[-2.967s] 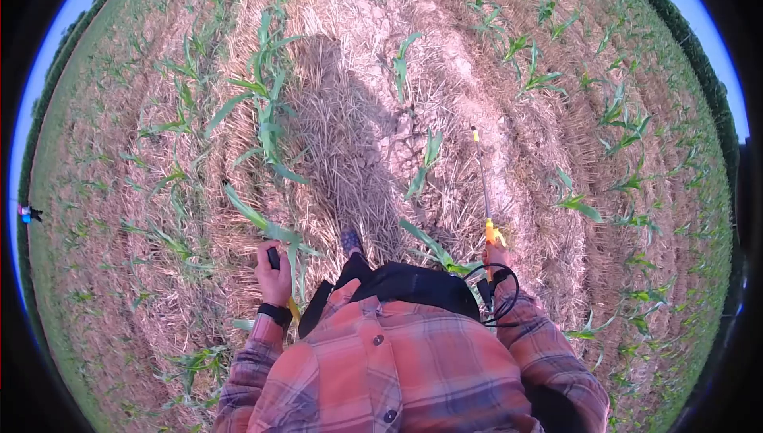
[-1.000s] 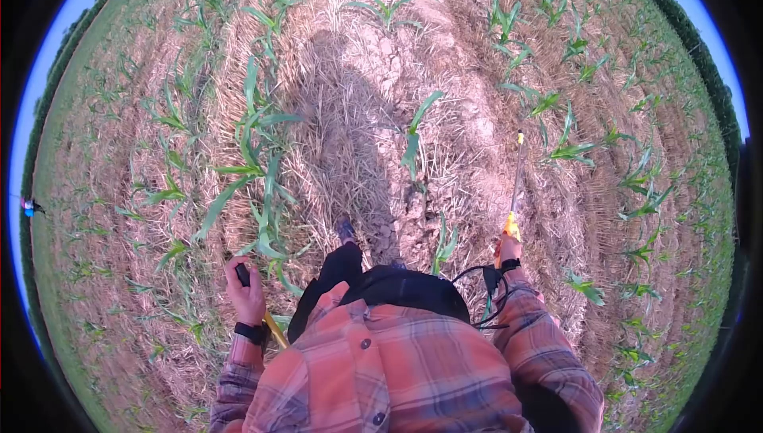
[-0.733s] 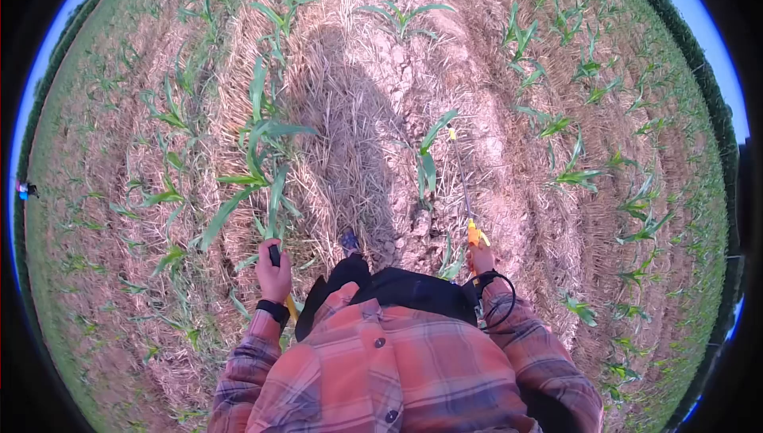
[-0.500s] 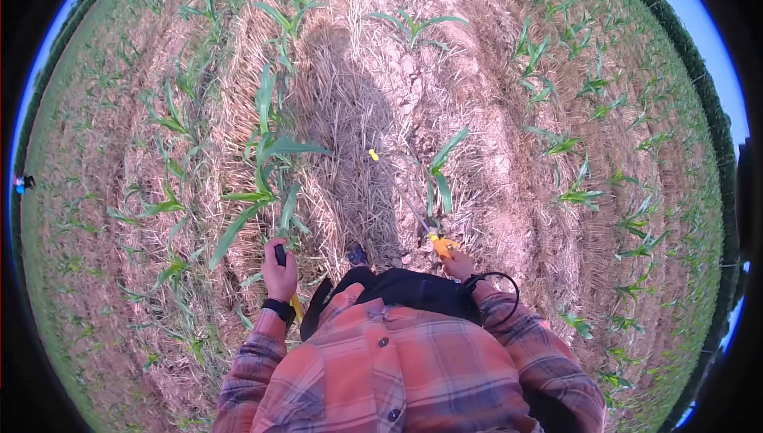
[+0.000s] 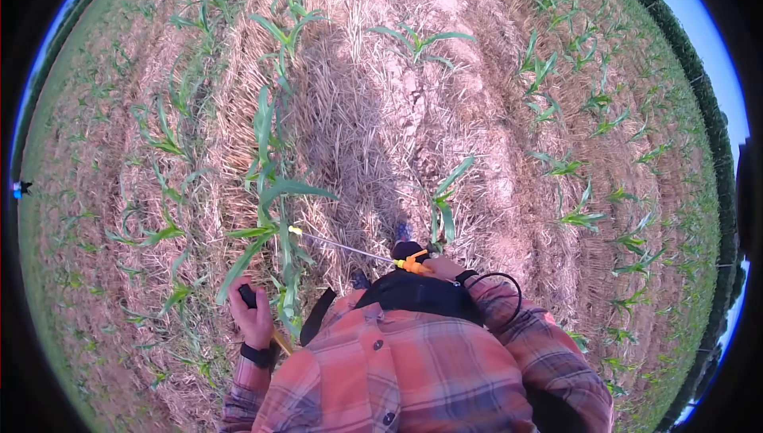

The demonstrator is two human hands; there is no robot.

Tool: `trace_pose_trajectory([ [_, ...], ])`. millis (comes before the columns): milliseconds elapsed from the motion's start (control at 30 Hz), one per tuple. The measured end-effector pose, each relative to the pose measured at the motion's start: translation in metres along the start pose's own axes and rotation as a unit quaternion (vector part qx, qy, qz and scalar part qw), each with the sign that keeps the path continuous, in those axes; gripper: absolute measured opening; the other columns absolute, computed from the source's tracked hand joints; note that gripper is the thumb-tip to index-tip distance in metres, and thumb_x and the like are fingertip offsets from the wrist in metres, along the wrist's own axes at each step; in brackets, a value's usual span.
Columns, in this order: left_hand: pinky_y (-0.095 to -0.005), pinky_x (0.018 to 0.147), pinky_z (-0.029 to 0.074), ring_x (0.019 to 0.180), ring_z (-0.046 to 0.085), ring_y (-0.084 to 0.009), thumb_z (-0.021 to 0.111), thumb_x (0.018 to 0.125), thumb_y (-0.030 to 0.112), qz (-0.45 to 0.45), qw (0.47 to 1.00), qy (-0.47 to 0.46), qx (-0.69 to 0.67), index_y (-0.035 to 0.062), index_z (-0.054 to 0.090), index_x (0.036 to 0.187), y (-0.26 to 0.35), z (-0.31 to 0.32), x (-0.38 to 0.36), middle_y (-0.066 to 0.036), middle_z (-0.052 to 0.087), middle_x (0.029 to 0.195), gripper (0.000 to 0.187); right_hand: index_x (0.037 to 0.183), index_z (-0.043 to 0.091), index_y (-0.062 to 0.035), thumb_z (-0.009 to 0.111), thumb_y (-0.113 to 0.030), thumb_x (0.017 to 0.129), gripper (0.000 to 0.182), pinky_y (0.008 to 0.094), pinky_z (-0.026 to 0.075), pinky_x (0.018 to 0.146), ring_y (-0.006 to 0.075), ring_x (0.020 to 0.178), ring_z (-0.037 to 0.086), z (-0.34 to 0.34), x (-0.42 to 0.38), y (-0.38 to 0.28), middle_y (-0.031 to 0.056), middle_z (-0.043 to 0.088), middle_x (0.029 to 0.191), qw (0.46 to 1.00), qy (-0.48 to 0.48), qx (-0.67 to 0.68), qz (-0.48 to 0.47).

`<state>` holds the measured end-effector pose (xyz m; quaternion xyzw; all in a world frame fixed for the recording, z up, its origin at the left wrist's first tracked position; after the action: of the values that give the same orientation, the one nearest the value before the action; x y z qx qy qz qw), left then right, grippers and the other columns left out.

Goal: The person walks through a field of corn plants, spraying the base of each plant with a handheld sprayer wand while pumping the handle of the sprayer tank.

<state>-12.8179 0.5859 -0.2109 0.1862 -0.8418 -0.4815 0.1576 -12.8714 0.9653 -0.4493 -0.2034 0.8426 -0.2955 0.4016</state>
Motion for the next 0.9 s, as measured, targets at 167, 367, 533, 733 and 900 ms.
trace_pose_trajectory([
  [167, -0.0231, 0.048, 0.032, 0.053, 0.037, -0.0085, 0.049, 0.074, 0.001, -0.006, 0.999, 0.026, 0.027, 0.0057, 0.044, 0.092, -0.001, 0.072, 0.055, 0.000, 0.040, 0.061, 0.020, 0.085, 0.056, -0.0045, 0.048, -0.039, 0.073, 0.037, 0.0395, 0.042, 0.066, 0.0332, 0.077, 0.055, -0.043, 0.039, 0.054, 0.0181, 0.057, 0.080, 0.996, 0.064, 0.023, 0.051],
  [367, -0.0235, 0.046, 0.032, 0.052, 0.036, -0.0079, 0.049, 0.074, 0.003, 0.032, 0.996, 0.006, 0.089, 0.0061, 0.045, 0.092, 0.018, 0.127, 0.105, -0.001, 0.039, 0.061, 0.019, 0.078, 0.058, -0.0046, 0.054, -0.037, 0.071, 0.034, 0.0349, 0.042, 0.060, 0.0267, 0.066, 0.057, -0.097, 0.046, 0.108, 0.0127, 0.058, 0.067, 0.976, 0.174, 0.054, 0.123],
  [533, -0.0241, 0.049, 0.034, 0.053, 0.039, -0.0091, 0.049, 0.073, 0.002, 0.099, 0.988, 0.018, 0.121, 0.0047, 0.045, 0.092, 0.025, 0.160, 0.129, -0.001, 0.042, 0.062, 0.020, 0.069, 0.056, -0.0039, 0.053, -0.033, 0.073, 0.030, 0.0311, 0.040, 0.043, 0.0190, 0.045, 0.053, -0.139, 0.027, 0.155, 0.0071, 0.054, 0.053, 0.935, 0.211, 0.156, 0.239],
  [733, -0.0225, 0.051, 0.034, 0.057, 0.038, -0.0074, 0.048, 0.074, 0.000, 0.110, 0.988, 0.016, 0.106, 0.0049, 0.044, 0.094, 0.063, 0.155, 0.145, -0.002, 0.042, 0.069, 0.021, 0.075, 0.056, -0.0038, 0.055, -0.025, 0.074, 0.021, 0.0288, 0.036, 0.036, 0.0129, 0.038, 0.046, -0.158, 0.006, 0.230, 0.0055, 0.052, 0.054, 0.765, 0.369, 0.421, 0.318],
  [900, -0.0163, 0.044, 0.031, 0.049, 0.036, -0.0043, 0.048, 0.076, 0.003, -0.037, 0.996, 0.003, -0.082, 0.0056, 0.040, 0.095, 0.110, 0.111, 0.144, 0.000, 0.041, 0.067, 0.021, 0.072, 0.048, -0.0025, 0.051, -0.021, 0.076, 0.019, 0.0248, 0.030, 0.027, 0.0110, 0.032, 0.041, -0.209, -0.006, 0.240, 0.0040, 0.048, 0.050, 0.666, 0.454, 0.507, 0.305],
])
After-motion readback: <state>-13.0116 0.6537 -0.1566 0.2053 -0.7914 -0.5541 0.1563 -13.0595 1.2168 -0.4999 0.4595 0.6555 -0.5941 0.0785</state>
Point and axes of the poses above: each hand's wrist, its own x-axis towards the middle knuckle, its own z-axis out of the palm, y = z × x, the point moved 7 cm from there along x, towards the middle knuckle
